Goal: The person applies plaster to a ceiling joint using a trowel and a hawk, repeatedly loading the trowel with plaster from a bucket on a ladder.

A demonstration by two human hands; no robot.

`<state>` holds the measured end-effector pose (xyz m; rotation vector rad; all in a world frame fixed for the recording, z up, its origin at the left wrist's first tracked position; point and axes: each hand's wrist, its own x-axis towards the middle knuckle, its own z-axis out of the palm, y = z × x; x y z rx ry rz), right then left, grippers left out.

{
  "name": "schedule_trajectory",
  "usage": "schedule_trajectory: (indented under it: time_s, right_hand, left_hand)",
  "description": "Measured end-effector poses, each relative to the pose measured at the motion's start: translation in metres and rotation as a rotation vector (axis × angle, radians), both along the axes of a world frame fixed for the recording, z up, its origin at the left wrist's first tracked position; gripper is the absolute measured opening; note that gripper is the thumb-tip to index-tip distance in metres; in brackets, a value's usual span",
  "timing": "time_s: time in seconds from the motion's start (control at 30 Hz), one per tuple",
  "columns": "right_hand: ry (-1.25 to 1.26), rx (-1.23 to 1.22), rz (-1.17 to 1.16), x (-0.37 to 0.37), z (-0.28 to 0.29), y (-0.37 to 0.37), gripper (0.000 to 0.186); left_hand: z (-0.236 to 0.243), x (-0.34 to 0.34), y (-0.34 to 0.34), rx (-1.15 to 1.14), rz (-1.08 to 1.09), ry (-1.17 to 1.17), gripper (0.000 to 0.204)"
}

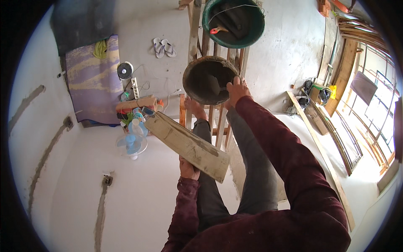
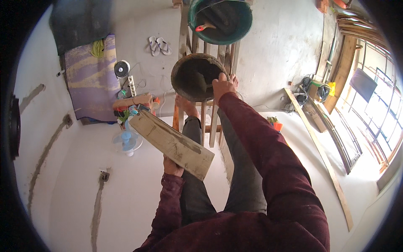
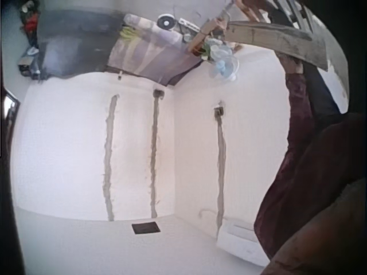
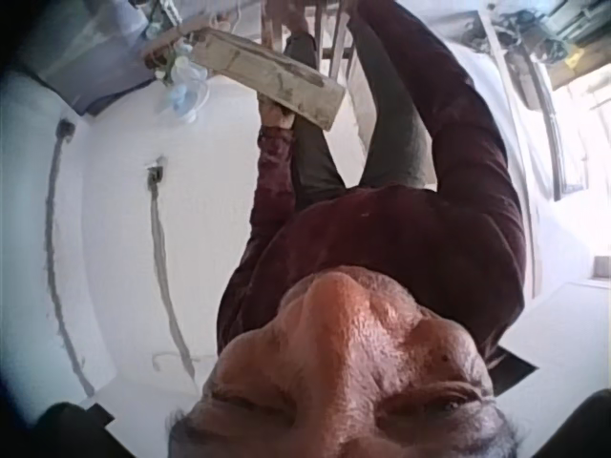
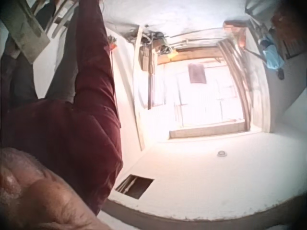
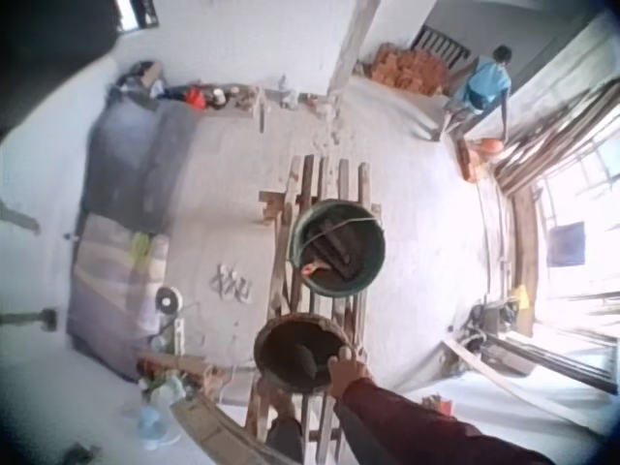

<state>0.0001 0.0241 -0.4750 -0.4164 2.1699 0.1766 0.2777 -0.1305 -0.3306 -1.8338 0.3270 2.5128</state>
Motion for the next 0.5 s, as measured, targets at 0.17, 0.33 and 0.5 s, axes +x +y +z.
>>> schedule_trajectory:
  time_s: [0.17,0.33,0.5]
  right_hand:
    - [-0.112,-0.016,-0.171,-0.004,0.005,0.032,0.038]
    - [-0.078,-0.127,-0.146,-0.006,-0.041,0.072,0.039]
    - [-0.366,-0.214,-0.567,-0.027,0.014,0.047,0.041]
  left_hand:
    - [-0.042,0.025,0.000,0.178,0.144,-0.006,0.046]
    - [-0.119,-0.033,0.001,0.184,0.126,0.036,0.047]
    - [-0.156,-0.078,-0.002,0.147,0.092,0.035,0.047]
